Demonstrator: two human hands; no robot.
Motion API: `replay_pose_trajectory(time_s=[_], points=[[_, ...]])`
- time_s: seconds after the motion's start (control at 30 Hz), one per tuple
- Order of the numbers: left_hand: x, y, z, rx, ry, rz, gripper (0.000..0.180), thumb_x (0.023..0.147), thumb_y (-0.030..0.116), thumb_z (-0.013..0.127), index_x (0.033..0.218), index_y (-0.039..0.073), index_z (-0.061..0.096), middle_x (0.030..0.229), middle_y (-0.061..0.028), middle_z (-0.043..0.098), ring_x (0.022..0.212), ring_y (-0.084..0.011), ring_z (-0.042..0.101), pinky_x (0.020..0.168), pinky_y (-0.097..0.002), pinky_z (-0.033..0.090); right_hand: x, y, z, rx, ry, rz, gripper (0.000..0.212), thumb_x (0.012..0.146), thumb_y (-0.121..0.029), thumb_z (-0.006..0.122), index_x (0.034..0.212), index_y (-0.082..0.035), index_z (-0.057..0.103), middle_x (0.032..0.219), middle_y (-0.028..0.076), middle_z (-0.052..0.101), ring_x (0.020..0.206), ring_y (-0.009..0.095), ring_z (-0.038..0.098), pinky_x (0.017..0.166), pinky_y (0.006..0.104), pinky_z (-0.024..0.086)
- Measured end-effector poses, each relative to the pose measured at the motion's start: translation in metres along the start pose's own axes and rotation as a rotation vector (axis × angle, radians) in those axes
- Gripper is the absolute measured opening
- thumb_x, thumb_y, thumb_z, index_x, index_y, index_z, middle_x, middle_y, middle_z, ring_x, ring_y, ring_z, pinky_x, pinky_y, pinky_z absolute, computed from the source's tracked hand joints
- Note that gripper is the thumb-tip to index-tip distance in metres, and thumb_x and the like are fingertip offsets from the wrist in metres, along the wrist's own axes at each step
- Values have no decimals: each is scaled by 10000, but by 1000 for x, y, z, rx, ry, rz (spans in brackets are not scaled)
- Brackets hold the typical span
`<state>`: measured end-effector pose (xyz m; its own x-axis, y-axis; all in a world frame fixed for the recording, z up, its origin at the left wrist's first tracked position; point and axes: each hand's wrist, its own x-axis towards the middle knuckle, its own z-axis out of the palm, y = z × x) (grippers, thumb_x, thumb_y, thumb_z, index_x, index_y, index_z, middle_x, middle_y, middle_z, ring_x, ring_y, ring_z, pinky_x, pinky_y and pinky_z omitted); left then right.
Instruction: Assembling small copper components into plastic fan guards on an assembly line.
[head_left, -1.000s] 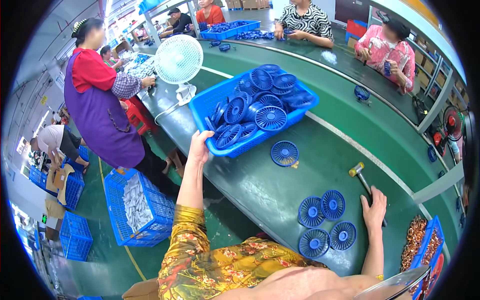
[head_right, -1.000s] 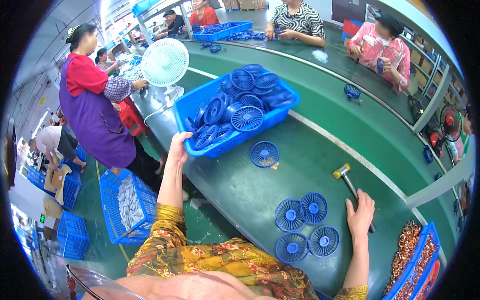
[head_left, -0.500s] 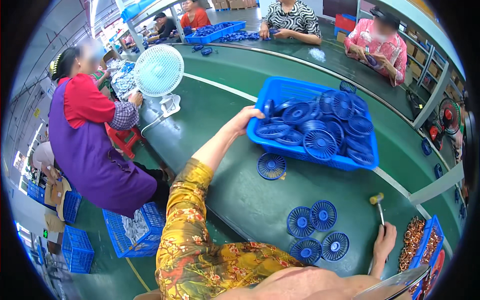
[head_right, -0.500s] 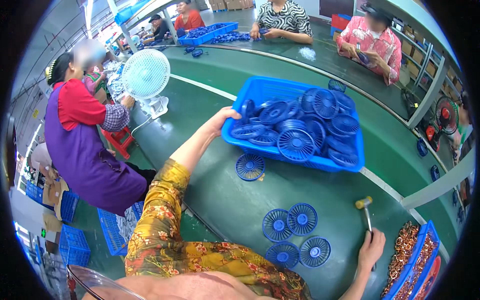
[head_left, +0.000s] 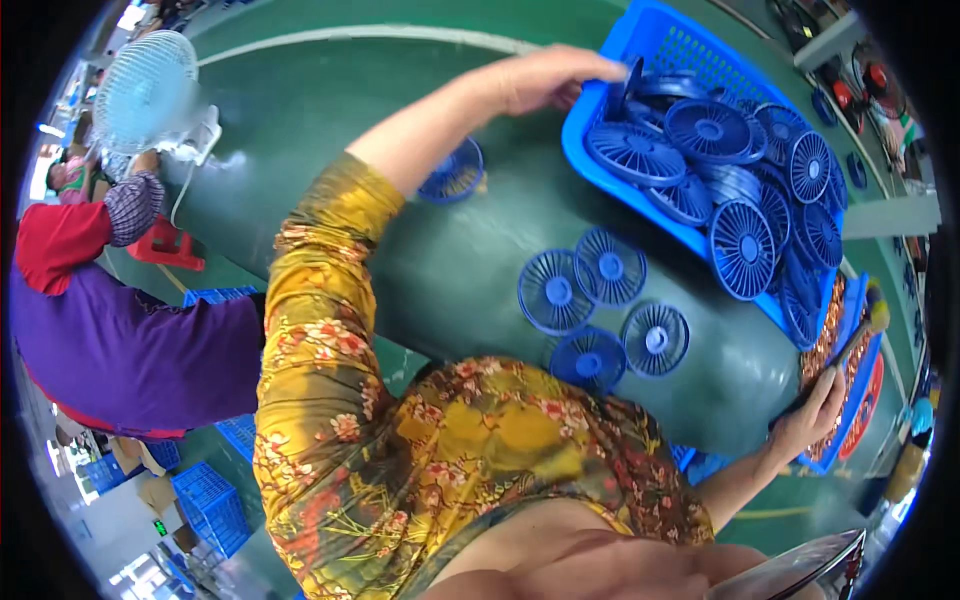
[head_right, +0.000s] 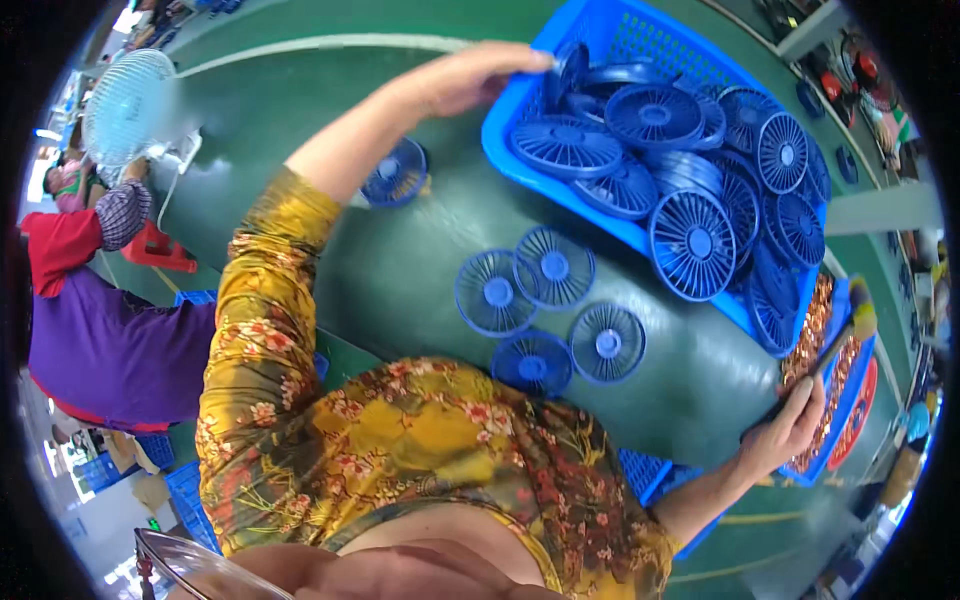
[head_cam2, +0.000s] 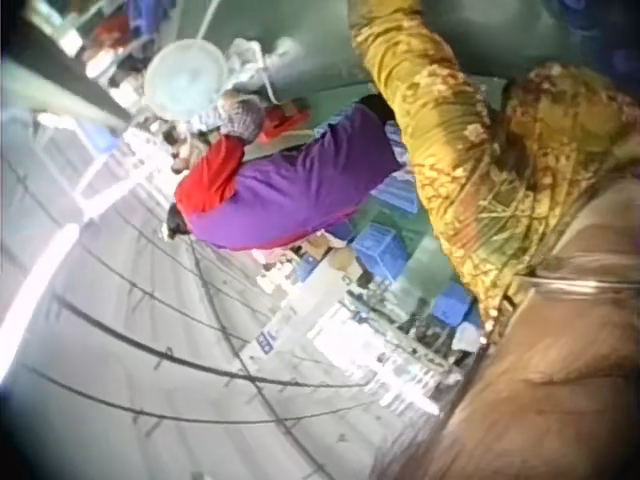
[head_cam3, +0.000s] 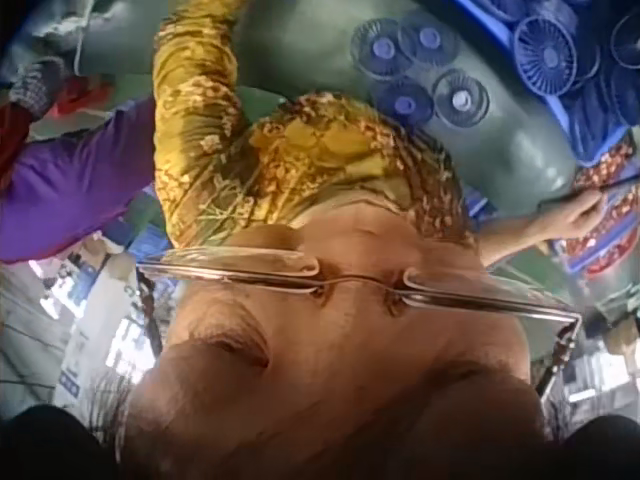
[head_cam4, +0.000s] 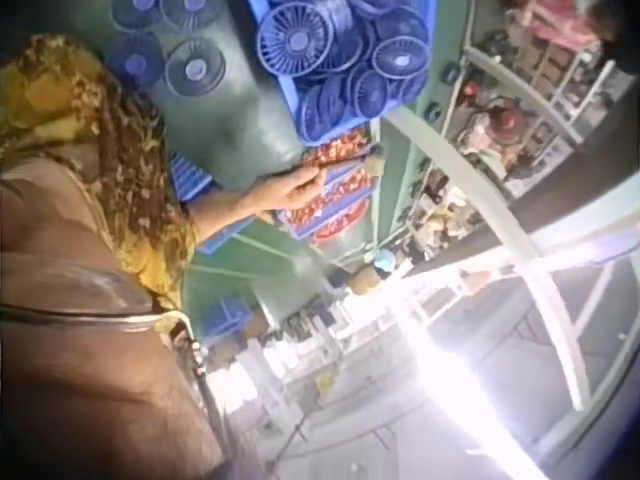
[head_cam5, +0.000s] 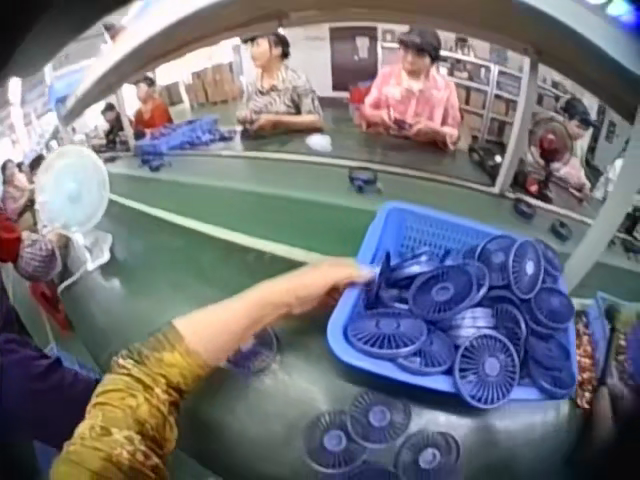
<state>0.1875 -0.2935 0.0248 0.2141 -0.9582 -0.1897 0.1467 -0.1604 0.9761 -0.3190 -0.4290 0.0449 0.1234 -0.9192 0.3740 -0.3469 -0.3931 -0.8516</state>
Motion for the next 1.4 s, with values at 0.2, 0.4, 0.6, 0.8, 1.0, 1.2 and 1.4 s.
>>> replay_pose_trajectory(time_s=[0.2, 0.4, 0.6, 0.8, 1.0, 1.2, 1.4], points=[[-87, 2, -5, 448, 223, 240, 579, 914, 347, 602, 1360, 6, 458, 1294, -143, 550, 1224, -196, 502, 1056, -330, 368, -37, -55, 39, -9, -459, -148, 187, 902, 9, 532, 1073, 33, 604, 996, 81, 585, 786, 113, 535, 713, 227, 443], [-173, -56, -6, 983, 562, 338, 791, 727, 445, 776, 1341, 42, 481, 1317, -219, 527, 1244, -295, 504, 1046, -377, 382, -61, -99, 92, -45, -885, -385, 190, 797, 23, 647, 987, 9, 650, 919, 122, 633, 826, 232, 606, 723, 304, 477], [-194, -76, 50, 1033, 685, 478, 422, 822, 261, 711, 1173, 48, 611, 1179, -184, 620, 1207, -336, 528, 1035, -437, 394, -79, -122, 142, 42, -1033, -480, 181, 826, -58, 666, 999, -4, 651, 905, 137, 634, 827, 286, 619, 726, 343, 486], [-187, -61, 59, 1229, 612, 513, 522, 857, 359, 661, 1234, 12, 563, 1306, -243, 515, 1295, -400, 413, 1105, -482, 270, -88, -131, 182, 319, -1161, 119, 244, 903, -138, 610, 1100, 4, 631, 923, 63, 638, 812, 102, 557, 715, 278, 474], [-185, -60, 115, -344, 486, 423, 282, 1005, 193, 456, 1191, -7, 530, 1191, -184, 610, 1141, -256, 581, 965, -340, 469, -138, -151, 225, 449, -1077, -378, 348, 860, -135, 593, 1186, -13, 583, 1062, 190, 601, 1008, 329, 587, 864, 383, 473], [-214, -70, 44, -35, 945, 309, 255, 981, 218, 509, 1065, -23, 528, 788, -94, 622, 644, -142, 592, 606, -273, 507, -125, -135, 276, 155, -1017, -805, 328, 851, -234, 634, 1112, -37, 615, 1066, 165, 609, 984, 346, 598, 841, 426, 497], [-243, -104, -65, 881, 1122, -153, 309, 895, 265, 584, 1087, 26, 621, 754, -114, 615, 679, -228, 580, 692, -372, 471, -127, -130, 374, -195, -1004, -983, 807, 724, -477, 740, 1388, -151, 416, 1400, 236, 392, 1279, 401, 398, 1051, 482, 351]])
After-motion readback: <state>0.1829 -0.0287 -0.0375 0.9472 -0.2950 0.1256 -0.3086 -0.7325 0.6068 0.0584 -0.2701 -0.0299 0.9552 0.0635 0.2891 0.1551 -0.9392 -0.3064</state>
